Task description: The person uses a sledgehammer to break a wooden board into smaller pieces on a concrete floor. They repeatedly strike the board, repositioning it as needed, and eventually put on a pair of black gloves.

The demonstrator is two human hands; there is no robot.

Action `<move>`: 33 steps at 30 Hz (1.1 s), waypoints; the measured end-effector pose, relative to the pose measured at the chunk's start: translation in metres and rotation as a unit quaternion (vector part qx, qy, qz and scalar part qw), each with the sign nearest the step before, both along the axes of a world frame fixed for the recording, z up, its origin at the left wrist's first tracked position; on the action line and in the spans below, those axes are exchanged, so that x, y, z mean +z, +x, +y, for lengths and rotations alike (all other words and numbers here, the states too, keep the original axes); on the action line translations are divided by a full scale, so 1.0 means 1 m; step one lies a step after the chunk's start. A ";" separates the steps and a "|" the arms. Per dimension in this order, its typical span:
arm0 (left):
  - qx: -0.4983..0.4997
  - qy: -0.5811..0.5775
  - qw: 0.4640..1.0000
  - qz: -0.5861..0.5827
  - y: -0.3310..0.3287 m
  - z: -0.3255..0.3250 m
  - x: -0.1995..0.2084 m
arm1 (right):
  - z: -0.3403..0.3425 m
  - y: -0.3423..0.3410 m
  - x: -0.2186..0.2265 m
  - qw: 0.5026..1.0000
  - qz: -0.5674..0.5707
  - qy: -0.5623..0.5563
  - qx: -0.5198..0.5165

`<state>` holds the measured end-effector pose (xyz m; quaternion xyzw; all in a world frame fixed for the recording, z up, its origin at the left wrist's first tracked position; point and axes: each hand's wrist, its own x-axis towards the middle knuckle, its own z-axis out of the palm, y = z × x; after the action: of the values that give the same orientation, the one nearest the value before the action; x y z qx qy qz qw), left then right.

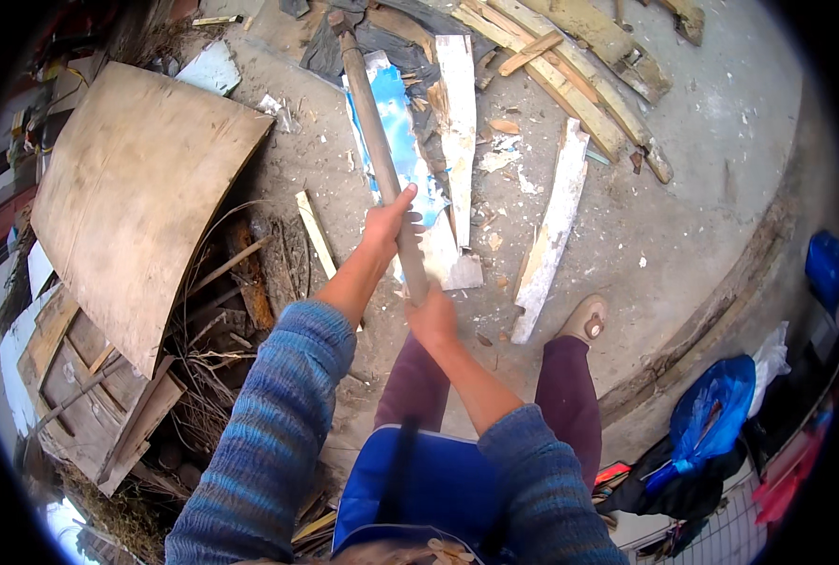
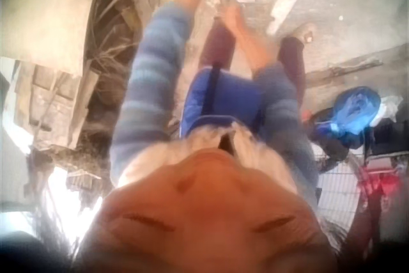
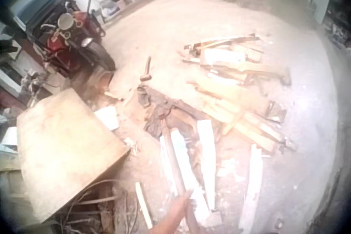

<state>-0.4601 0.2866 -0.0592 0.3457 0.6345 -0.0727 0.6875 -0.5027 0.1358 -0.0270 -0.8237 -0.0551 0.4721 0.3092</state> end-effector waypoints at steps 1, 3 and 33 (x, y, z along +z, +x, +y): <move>-0.029 0.025 0.999 0.037 -0.012 0.006 -0.008 | 0.003 -0.016 -0.003 1.000 -0.003 -0.019 0.008; 0.001 0.048 0.998 0.038 -0.018 0.008 -0.010 | 0.011 -0.030 -0.009 0.999 -0.015 -0.045 0.021; -0.263 0.009 0.958 0.116 0.051 0.122 0.097 | 0.118 0.037 0.116 0.668 0.581 0.319 -0.338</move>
<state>-0.4086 0.4086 0.0380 0.4955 0.5970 -0.2845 0.5631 -0.4653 0.2533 0.0890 -0.1960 0.2709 0.6722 0.6606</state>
